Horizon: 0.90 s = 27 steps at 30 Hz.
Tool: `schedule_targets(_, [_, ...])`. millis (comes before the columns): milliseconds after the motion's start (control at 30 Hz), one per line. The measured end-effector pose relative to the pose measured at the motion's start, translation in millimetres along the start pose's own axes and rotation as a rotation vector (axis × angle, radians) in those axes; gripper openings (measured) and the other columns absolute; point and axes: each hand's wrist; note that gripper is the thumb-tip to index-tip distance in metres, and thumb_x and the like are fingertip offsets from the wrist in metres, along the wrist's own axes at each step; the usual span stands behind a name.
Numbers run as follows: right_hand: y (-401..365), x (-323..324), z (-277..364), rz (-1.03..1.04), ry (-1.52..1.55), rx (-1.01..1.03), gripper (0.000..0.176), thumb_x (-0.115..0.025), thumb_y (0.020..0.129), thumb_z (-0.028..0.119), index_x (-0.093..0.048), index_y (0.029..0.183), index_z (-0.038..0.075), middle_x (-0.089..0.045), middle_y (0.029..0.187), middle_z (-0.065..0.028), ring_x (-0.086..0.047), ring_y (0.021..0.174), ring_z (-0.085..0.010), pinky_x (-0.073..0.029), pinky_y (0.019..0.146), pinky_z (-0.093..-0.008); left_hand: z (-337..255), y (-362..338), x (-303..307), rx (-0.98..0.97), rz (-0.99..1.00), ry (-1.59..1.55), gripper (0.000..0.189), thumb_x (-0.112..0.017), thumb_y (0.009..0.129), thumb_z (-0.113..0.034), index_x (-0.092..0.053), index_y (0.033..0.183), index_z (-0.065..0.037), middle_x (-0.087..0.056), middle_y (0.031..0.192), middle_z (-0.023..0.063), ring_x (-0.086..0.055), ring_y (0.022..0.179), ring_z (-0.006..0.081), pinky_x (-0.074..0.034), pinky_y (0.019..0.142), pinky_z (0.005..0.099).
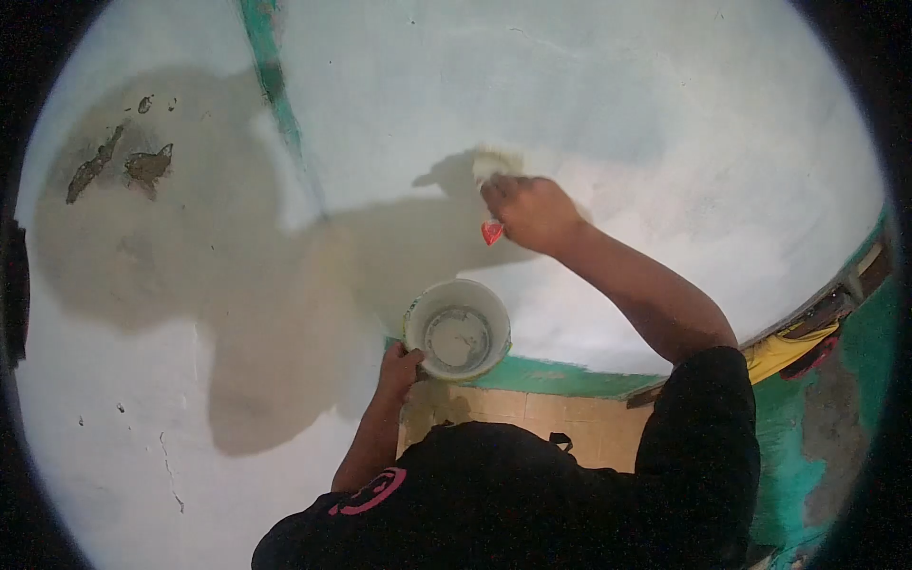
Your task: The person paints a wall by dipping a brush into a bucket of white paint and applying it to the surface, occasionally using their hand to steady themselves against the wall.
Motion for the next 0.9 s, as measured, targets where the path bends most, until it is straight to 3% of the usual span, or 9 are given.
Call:
schedule_targets(133, [0.9, 9.3, 7.2, 0.164, 0.151, -0.076, 0.029, -0.065, 0.077, 0.015, -0.063, 0.103, 0.002, -0.066, 0.109, -0.0144, -0.065, 0.094, -0.0293, -0.054, 0.079, -0.0375, 4.0, 2.1, 0.6, -0.012, -0.033, 0.107, 0.038, -0.063, 0.082, -0.011, -0.053, 0.114, 0.007, -0.062, 0.103, 0.0156, -0.065, 0.085, 0.0231, -0.056, 0.069, 0.0342])
schedule_targets(367, [18.5, 99.3, -40.6, -0.499, -0.012, -0.174, 0.029, -0.065, 0.081, 0.014, -0.063, 0.107, 0.002, -0.064, 0.110, -0.0165, -0.064, 0.097, -0.0317, -0.052, 0.082, -0.0389, -0.8, -1.7, -2.2, 0.035, -0.007, 0.012, 0.038, -0.062, 0.082, -0.010, -0.053, 0.114, 0.006, -0.060, 0.104, 0.0153, -0.064, 0.086, 0.0232, -0.058, 0.068, 0.0352])
schedule_targets(433, [19.1, 94.8, -42.6, -0.424, -0.065, -0.279, 0.034, -0.067, 0.076, 0.013, -0.063, 0.108, 0.002, -0.063, 0.113, -0.0171, -0.063, 0.099, -0.0314, -0.052, 0.084, -0.0376, -17.8, -11.2, -8.7, 0.055, -0.027, 0.116, 0.036, -0.062, 0.082, -0.010, -0.053, 0.112, 0.006, -0.059, 0.104, 0.0154, -0.064, 0.085, 0.0233, -0.059, 0.067, 0.0357])
schedule_targets(467, [15.6, 67.0, -44.2, -0.440, -0.115, -0.145, 0.039, -0.065, 0.071, 0.010, -0.062, 0.110, 0.003, -0.064, 0.111, -0.0163, -0.064, 0.097, -0.0296, -0.052, 0.083, -0.0367, -10.6, -6.2, -6.1, 0.058, -0.024, 0.121, 0.036, -0.062, 0.082, -0.010, -0.053, 0.112, 0.006, -0.059, 0.104, 0.0154, -0.064, 0.085, 0.0233, -0.059, 0.067, 0.0357])
schedule_targets(533, [6.8, 28.4, -23.1, -0.316, -0.331, -0.045, 0.035, -0.062, 0.076, 0.013, -0.061, 0.110, 0.005, -0.064, 0.108, -0.0152, -0.064, 0.090, -0.0289, -0.053, 0.077, -0.0367, 9.9, 7.7, -0.4, 0.064, 0.050, -0.012, 0.034, -0.062, 0.082, -0.011, -0.053, 0.110, 0.006, -0.059, 0.105, 0.0153, -0.064, 0.084, 0.0230, -0.059, 0.067, 0.0360])
schedule_targets(633, [-5.0, 3.2, 5.1, -0.130, -0.174, -0.020, 0.034, -0.060, 0.078, 0.014, -0.061, 0.110, 0.006, -0.064, 0.104, -0.0158, -0.065, 0.089, -0.0275, -0.053, 0.076, -0.0354, -4.9, -5.0, -7.8, 0.055, 0.023, 0.007, 0.034, -0.062, 0.082, -0.011, -0.053, 0.109, 0.006, -0.060, 0.104, 0.0153, -0.064, 0.084, 0.0233, -0.059, 0.067, 0.0359])
schedule_targets(700, [-6.1, 5.0, 14.2, 0.412, 0.103, -0.151, 0.035, -0.062, 0.076, 0.015, -0.061, 0.111, 0.007, -0.065, 0.105, -0.0138, -0.065, 0.091, -0.0262, -0.053, 0.075, -0.0364, -2.1, -7.6, -6.7, 0.049, 0.022, 0.040, 0.033, -0.061, 0.082, -0.010, -0.053, 0.109, 0.006, -0.060, 0.103, 0.0152, -0.065, 0.083, 0.0229, -0.058, 0.068, 0.0357])
schedule_targets(733, [-8.5, 7.7, 13.0, 0.400, 0.102, -0.156, 0.035, -0.062, 0.076, 0.015, -0.061, 0.111, 0.007, -0.065, 0.105, -0.0138, -0.065, 0.091, -0.0262, -0.053, 0.075, -0.0364, -3.3, -5.4, -4.5, 0.034, 0.018, 0.064, 0.033, -0.061, 0.081, -0.009, -0.053, 0.109, 0.006, -0.061, 0.101, 0.0151, -0.065, 0.083, 0.0224, -0.058, 0.068, 0.0356])
schedule_targets(900, [-6.5, 69.6, -27.4, -0.415, 0.093, -0.164, 0.030, -0.068, 0.076, 0.010, -0.064, 0.106, 0.007, -0.065, 0.110, -0.0121, -0.064, 0.098, -0.0294, -0.053, 0.083, -0.0382, 1.8, -5.9, 1.3, 0.023, -0.017, 0.055, 0.032, -0.061, 0.080, -0.009, -0.055, 0.109, 0.005, -0.062, 0.100, 0.0136, -0.064, 0.083, 0.0205, -0.055, 0.069, 0.0343])
Point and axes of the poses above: each hand's wrist, its own y-axis towards the middle knuckle, its own x-axis out of the back of the hand, z = x × y
